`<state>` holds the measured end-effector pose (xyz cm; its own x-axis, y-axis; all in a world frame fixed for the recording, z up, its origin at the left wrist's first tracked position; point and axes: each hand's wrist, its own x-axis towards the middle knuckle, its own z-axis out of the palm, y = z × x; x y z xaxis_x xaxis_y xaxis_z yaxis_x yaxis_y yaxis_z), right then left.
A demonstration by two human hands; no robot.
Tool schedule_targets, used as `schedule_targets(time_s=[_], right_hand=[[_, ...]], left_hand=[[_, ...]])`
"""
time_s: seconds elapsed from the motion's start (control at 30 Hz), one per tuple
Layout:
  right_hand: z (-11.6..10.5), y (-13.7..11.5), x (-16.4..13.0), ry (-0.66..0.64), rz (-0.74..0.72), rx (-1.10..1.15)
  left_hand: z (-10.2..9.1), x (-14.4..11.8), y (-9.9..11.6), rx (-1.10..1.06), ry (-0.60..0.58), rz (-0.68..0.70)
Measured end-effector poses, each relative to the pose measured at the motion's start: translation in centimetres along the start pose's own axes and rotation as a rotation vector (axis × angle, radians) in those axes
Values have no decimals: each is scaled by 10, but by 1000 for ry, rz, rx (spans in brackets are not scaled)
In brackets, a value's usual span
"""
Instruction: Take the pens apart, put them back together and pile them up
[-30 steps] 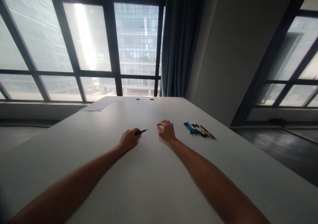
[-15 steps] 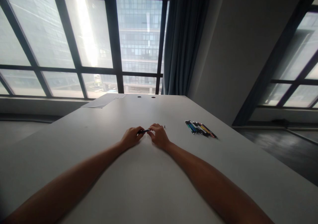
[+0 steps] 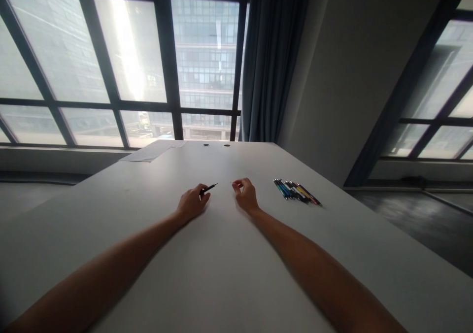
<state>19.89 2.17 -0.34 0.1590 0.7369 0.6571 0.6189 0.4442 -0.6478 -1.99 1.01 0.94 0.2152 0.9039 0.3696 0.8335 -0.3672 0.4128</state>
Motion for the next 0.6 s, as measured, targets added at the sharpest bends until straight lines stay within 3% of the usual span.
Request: schedule_targets(time_s=[0.17,0.23,0.4,0.6], right_hand=[[-16,14,13,136,-29,-170],[-19,18,14,88,-72,-302],[-14,15,4,-175,-188,-526],[-7,15,4,-200,-185,-593]], left_hand=[[0,0,0,5,-12,7],[0,0,0,6,-9,10],[0,-1,1,19,-26,-2],[1,0,2,38,-41,5]])
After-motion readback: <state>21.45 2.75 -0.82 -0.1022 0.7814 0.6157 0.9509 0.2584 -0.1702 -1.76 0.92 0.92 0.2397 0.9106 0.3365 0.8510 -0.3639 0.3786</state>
